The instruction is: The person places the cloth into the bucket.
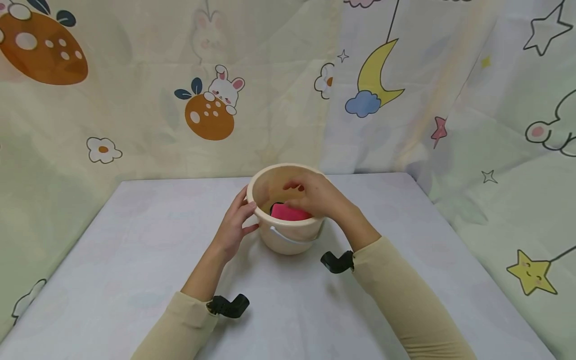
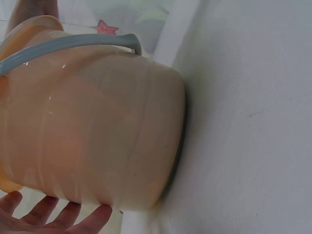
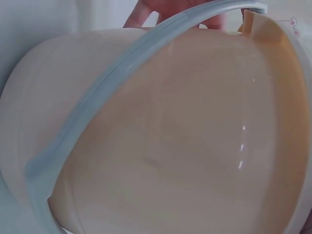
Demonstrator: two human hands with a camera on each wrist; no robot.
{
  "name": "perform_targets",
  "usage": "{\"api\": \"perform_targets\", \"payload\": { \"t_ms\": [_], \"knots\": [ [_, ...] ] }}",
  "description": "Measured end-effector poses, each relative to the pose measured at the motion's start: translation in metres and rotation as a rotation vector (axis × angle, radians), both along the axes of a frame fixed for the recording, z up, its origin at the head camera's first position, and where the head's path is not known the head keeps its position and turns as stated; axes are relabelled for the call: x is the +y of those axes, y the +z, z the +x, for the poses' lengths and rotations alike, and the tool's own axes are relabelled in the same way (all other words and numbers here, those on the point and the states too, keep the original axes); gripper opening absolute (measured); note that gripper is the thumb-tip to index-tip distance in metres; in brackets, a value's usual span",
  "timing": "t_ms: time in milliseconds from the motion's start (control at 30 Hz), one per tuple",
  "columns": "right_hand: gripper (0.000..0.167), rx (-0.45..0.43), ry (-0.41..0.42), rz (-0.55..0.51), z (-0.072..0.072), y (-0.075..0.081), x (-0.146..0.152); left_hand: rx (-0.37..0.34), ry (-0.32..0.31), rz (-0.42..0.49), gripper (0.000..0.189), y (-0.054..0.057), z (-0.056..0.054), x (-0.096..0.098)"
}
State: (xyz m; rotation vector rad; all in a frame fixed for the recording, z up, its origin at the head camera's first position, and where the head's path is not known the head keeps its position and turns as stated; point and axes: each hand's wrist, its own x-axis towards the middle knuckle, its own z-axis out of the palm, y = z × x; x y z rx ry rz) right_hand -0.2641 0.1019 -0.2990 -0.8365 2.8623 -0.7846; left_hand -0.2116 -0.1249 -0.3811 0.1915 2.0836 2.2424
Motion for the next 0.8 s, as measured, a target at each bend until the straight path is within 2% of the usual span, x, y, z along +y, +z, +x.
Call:
{"api": "perform_targets", "payload": {
  "t_ms": [233,400,633,800],
  "knots": [
    [0.041,0.003,-0.019,-0.021,0.003,0.003,0.001,-0.011,0.002,-0.005,0.063,0.001,0.000,-0.001],
    [0.037,0.014,-0.043,-0.074,0.006,0.006,0.005,-0.010,-0.002,-0.013,0.064,0.002,0.000,-0.003],
    [0.037,0.089,-0.066,-0.221,0.014,0.011,0.018,-0.007,-0.015,-0.027,0.063,0.000,0.000,-0.010],
    [0.042,0.176,-0.111,-0.296,0.016,0.004,0.035,0.011,-0.022,-0.088,0.063,-0.004,0.001,-0.021]
  ]
}}
